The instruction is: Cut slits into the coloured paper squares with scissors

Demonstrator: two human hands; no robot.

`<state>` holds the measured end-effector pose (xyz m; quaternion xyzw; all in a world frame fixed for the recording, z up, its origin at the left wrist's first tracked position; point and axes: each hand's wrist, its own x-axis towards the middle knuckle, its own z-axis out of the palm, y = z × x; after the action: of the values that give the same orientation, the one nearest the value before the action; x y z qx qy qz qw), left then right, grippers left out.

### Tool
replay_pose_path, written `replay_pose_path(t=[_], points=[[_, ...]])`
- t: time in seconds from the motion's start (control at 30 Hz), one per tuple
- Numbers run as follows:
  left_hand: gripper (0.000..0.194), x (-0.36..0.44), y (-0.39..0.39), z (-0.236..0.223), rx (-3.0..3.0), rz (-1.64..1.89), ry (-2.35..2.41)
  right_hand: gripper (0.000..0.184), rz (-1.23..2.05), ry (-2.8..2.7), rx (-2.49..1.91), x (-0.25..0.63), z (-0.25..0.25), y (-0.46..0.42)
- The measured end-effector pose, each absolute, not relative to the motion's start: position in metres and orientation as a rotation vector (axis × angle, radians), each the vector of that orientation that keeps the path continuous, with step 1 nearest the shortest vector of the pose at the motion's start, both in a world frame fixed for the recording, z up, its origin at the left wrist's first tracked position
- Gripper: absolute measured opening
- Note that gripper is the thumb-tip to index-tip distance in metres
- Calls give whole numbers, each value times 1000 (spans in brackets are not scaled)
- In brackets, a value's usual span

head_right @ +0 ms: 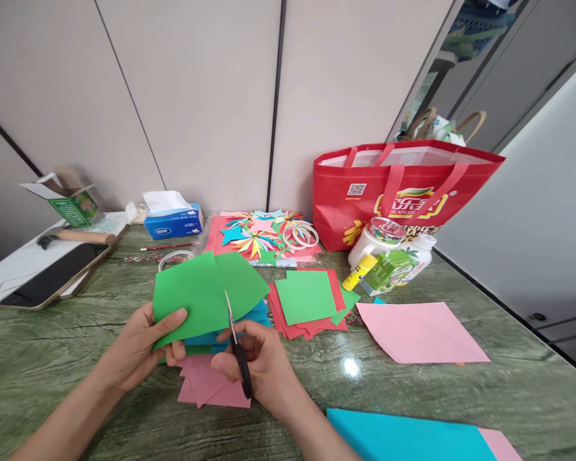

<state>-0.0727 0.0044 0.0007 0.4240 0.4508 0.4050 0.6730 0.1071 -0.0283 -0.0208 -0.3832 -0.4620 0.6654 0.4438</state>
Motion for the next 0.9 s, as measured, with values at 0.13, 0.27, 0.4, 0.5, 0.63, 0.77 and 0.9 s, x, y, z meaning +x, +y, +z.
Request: replay_pose_path(t=[0.13,0.27,0.4,0.5,0.63,0.77,0.9], points=[[20,-72,5,1,951,907,1021,31,1641,-1146,-975,107,-23,-28],[21,-72,6,0,950,905,1024,30,1631,-1143,-997,107,-26,-28],[21,-74,5,-1,948,912,1022,31,1620,-1150,-1010,107,-28,-28],[21,-74,5,0,942,915,1022,31,1619,-1158,-1026,107,-27,-28],[21,-73,5,0,927,922,1015,31,1598,-1159,-1045,106,-28,-28],[22,-74,6,-1,917,923,1013,32,1587,-1175,-1027,105,-30,-28],[21,-75,6,-2,928,922,1003,31,1592,-1161,-1022,104,-30,-28]])
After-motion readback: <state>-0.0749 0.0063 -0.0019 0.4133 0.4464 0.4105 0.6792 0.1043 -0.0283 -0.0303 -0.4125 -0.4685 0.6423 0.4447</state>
